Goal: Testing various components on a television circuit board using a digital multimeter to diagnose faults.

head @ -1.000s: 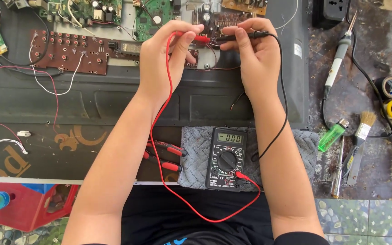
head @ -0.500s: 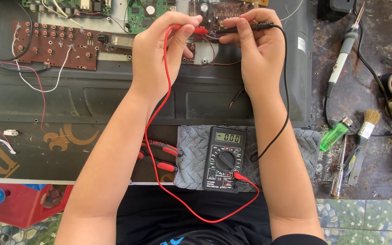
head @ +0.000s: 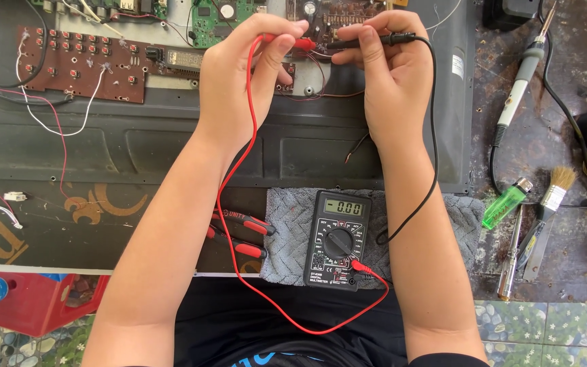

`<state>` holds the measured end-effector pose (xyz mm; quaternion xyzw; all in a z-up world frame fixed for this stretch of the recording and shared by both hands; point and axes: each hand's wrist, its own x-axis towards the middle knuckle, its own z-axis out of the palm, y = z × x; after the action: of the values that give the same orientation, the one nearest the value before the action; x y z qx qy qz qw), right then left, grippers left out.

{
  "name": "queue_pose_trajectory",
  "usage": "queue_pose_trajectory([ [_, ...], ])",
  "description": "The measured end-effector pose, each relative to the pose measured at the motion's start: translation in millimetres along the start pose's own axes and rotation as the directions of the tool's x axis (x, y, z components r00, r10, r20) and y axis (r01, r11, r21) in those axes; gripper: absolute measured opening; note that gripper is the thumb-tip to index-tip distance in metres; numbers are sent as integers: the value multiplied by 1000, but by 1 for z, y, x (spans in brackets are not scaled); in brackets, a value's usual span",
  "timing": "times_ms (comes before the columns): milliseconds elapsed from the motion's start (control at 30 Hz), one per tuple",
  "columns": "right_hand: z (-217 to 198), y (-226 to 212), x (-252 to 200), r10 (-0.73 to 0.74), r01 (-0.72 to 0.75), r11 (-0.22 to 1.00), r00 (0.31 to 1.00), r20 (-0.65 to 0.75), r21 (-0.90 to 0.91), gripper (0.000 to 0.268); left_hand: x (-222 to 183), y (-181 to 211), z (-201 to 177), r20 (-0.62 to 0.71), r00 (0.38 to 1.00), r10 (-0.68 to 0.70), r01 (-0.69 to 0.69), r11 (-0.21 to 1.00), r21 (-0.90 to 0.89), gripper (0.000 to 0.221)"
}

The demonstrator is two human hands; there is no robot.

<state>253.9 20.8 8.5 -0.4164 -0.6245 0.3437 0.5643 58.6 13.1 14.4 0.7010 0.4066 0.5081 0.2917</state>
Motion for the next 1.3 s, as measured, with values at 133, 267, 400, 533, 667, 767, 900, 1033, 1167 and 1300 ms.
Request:
queue_pose_trajectory([
  [133, 0, 1, 0, 0, 0, 1000, 1000, 13, 2, 13, 0, -2, 0, -3, 1000, 17, -17, 1000, 18, 12],
  [267, 1, 0, 0, -6, 7, 1000, 1000, 21, -31, 12, 0, -2, 0, -4, 1000, 12, -12, 999, 35, 12],
  [400, 2, 0, -1, -12, 14, 998, 999, 38, -61, 8, 0, -2, 1, -3, 1000, 7, -7, 999, 49, 12],
  [533, 3, -1, -1, -14, 17, 997, 999, 42, -73, 10, 0, 1, 0, 4, 1000, 22, -22, 998, 51, 11],
  [667, 5, -3, -1, -10, 15, 986, 999, 32, -168, 16, -1, 4, 1, 17, 999, 50, -51, 996, 72, 12],
  [767, 5, -4, -1, -17, 23, 983, 999, 35, -184, 18, -1, 6, 3, 11, 997, 72, -73, 994, 85, 12],
  [900, 5, -4, -2, -12, 18, 985, 999, 36, -174, 16, 0, 4, 3, 11, 995, 104, -105, 988, 117, 12],
  [1033, 3, 2, 1, 0, 2, 999, 999, 37, -51, 10, 1, 3, 4, -1, 997, 81, -81, 992, 99, 12],
  [1167, 2, 1, 1, 12, -11, 998, 1000, -26, 67, 14, 0, 3, 4, -10, 994, 112, -110, 987, 116, 10],
  [1300, 3, 1, 0, -14, 14, 999, 1000, 15, -47, 13, 1, 2, 4, -7, 993, 115, -114, 990, 78, 10],
])
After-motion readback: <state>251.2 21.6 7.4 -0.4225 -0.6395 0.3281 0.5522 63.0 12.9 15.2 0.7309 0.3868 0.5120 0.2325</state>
